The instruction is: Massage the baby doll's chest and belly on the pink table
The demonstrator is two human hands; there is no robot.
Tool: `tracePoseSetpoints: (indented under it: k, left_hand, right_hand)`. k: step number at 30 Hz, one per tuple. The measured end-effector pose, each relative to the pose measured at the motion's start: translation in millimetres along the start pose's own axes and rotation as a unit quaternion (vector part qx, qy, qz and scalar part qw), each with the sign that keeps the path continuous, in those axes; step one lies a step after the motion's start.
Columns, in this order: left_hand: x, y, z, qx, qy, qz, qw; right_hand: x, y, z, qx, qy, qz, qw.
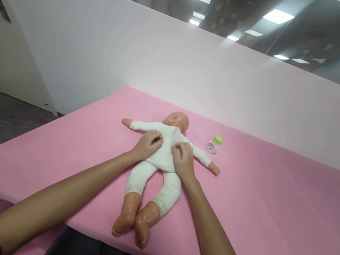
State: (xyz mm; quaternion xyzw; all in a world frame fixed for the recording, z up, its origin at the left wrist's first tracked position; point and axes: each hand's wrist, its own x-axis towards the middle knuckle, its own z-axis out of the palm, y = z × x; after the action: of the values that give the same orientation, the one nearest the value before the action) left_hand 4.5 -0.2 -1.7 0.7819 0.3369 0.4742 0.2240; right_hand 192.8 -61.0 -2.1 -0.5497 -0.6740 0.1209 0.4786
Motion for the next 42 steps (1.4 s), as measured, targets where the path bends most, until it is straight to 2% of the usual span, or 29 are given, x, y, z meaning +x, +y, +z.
tracePoseSetpoints:
  k: [36,42]
  left_hand:
    - [-0.9,0.4,-0.8,-0.011,0.001,0.0,1.0]
    - [0.9,-2.2,1.5,0.002,0.005,0.006,1.0]
  right_hand:
    - [-1.4,0.7,0.3,0.004,0.003,0.002,1.0]
    - [-1.1,-3.6,-0.9,-0.004,-0.001,0.023,1.0]
